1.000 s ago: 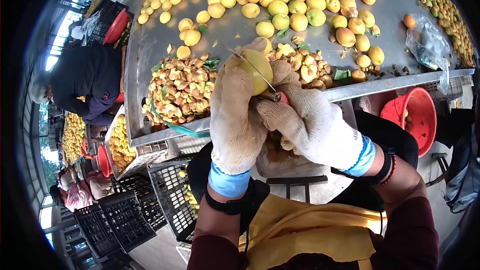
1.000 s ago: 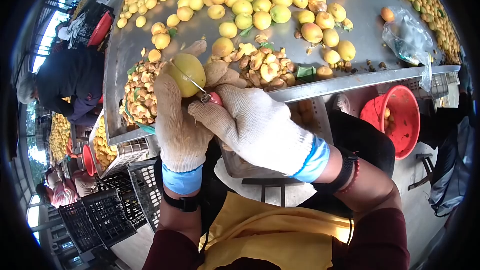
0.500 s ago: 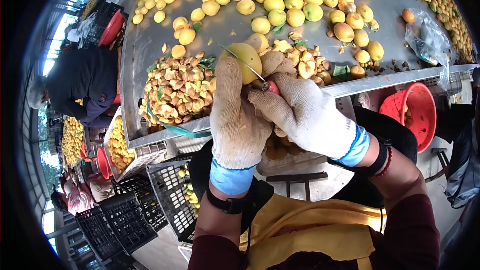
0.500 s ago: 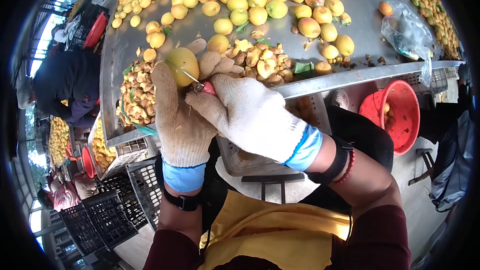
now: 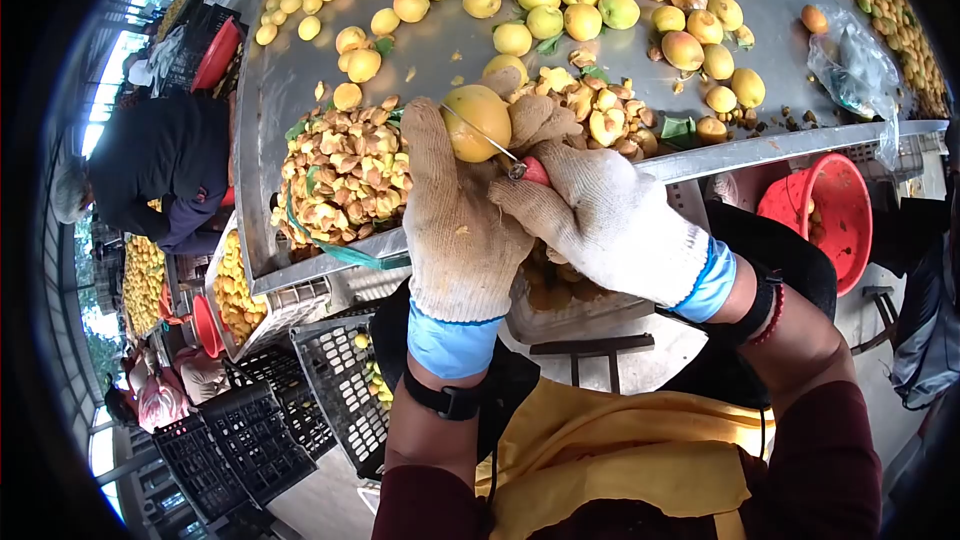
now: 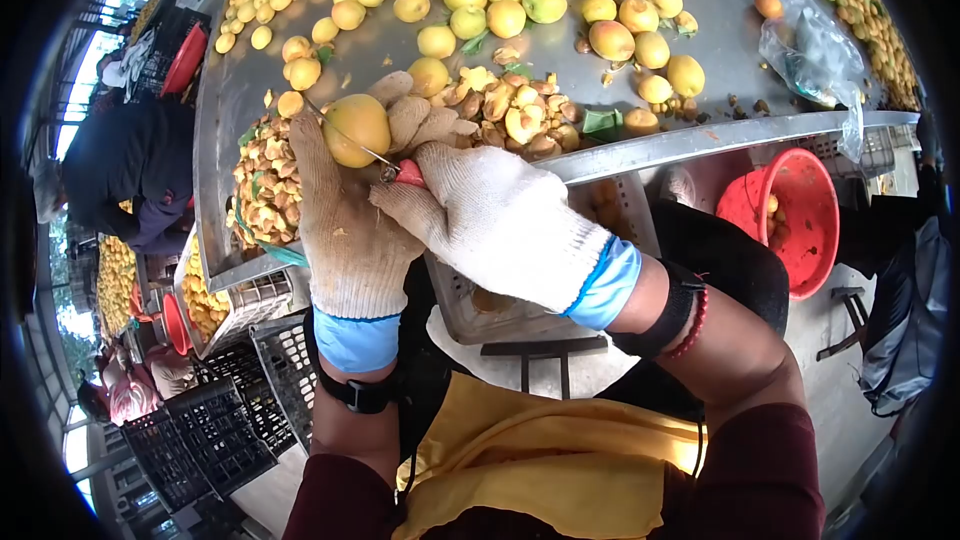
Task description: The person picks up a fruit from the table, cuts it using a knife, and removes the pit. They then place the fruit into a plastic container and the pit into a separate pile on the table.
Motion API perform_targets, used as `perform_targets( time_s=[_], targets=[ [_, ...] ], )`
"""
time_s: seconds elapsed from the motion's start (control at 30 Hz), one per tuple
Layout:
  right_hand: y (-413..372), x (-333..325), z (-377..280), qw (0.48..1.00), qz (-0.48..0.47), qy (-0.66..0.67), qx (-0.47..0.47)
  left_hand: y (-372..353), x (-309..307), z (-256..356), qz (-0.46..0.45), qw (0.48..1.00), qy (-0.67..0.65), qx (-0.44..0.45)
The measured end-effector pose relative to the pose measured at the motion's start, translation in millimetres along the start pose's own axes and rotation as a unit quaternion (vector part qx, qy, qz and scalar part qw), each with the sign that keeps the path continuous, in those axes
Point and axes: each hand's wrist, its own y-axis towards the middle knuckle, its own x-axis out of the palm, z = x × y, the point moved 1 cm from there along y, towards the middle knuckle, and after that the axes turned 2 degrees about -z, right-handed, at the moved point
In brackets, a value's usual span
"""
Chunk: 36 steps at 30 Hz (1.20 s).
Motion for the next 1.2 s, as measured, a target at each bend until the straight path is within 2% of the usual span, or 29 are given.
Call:
perform_targets(
  time_s=[0.03,0.1,0.17,0.2,0.23,0.3,0.33,0.43,0.5,0.57,0.6,0.63,0.7,0.77,0.8,0.83,0.97,1.03,1.07,1.1,1.17,1.2],
  targets=[
    [2,-1,-1,0.999,0.014,-0.01,-0.027,3,-2,0,-0.046,0.999,-0.02,0.005],
    [1,-13,-10,1.0,-0.01,0.008,0.006,3,0,5,-0.049,0.998,0.029,0.018],
    [1,-24,-16,0.99,-0.074,0.065,0.105,-1,5,10,0.031,0.994,0.1,0.012],
    [-1,-24,-13,0.992,-0.07,0.067,0.077,-3,8,12,0.034,0.985,0.162,0.038],
    [-3,-19,-10,0.992,-0.07,0.067,0.078,-3,6,12,0.034,0.985,0.162,0.038],
    [-7,-9,-5,0.996,-0.018,0.085,0.009,-3,-1,7,-0.008,0.998,0.06,-0.012],
    [-7,-6,-2,0.996,-0.041,0.075,0.016,-4,-2,0,0.011,0.978,0.208,-0.019],
    [-2,-3,5,0.997,-0.043,0.056,0.036,-1,-10,-11,0.027,0.98,0.198,0.01],
    [-4,-13,-2,0.998,-0.02,0.054,0.015,-2,-10,-4,-0.003,0.985,0.171,0.021],
    [-2,-27,-15,0.974,-0.118,0.125,0.147,-2,-2,8,0.019,0.995,0.094,0.002],
    [-2,-31,-22,0.96,-0.132,0.172,0.178,-2,1,7,0.062,0.988,0.139,0.021],
    [-3,-29,-18,0.96,-0.129,0.171,0.178,-2,5,6,0.06,0.988,0.138,0.021],
    [-4,-22,-7,0.991,-0.071,0.099,0.046,-3,9,7,0.087,0.979,0.175,0.05],
    [-5,-18,-5,0.995,-0.059,0.082,0.023,-7,3,5,0.078,0.987,0.136,0.023],
    [-6,-16,-4,0.997,-0.045,0.064,-0.001,-6,2,2,0.046,0.997,0.07,-0.003],
    [-5,-11,2,0.997,-0.045,0.064,-0.001,-5,1,1,0.014,1.0,0.003,-0.028],
    [-1,-11,6,1.0,-0.018,-0.001,0.024,-1,-2,0,0.043,0.997,0.062,-0.014],
    [-1,-27,-13,0.964,-0.136,0.158,0.163,1,7,6,0.131,0.988,0.076,0.012],
    [-1,-33,-19,0.941,-0.171,0.217,0.197,1,11,8,0.131,0.988,0.076,0.012],
    [-2,-31,-16,0.941,-0.17,0.217,0.198,0,15,10,0.113,0.986,0.122,0.027],
    [-5,-24,-11,0.911,-0.205,0.3,0.195,-2,20,13,0.078,0.972,0.213,0.057],
    [-4,-25,-15,0.911,-0.207,0.3,0.195,-4,19,14,0.08,0.972,0.214,0.057]
  ],
)
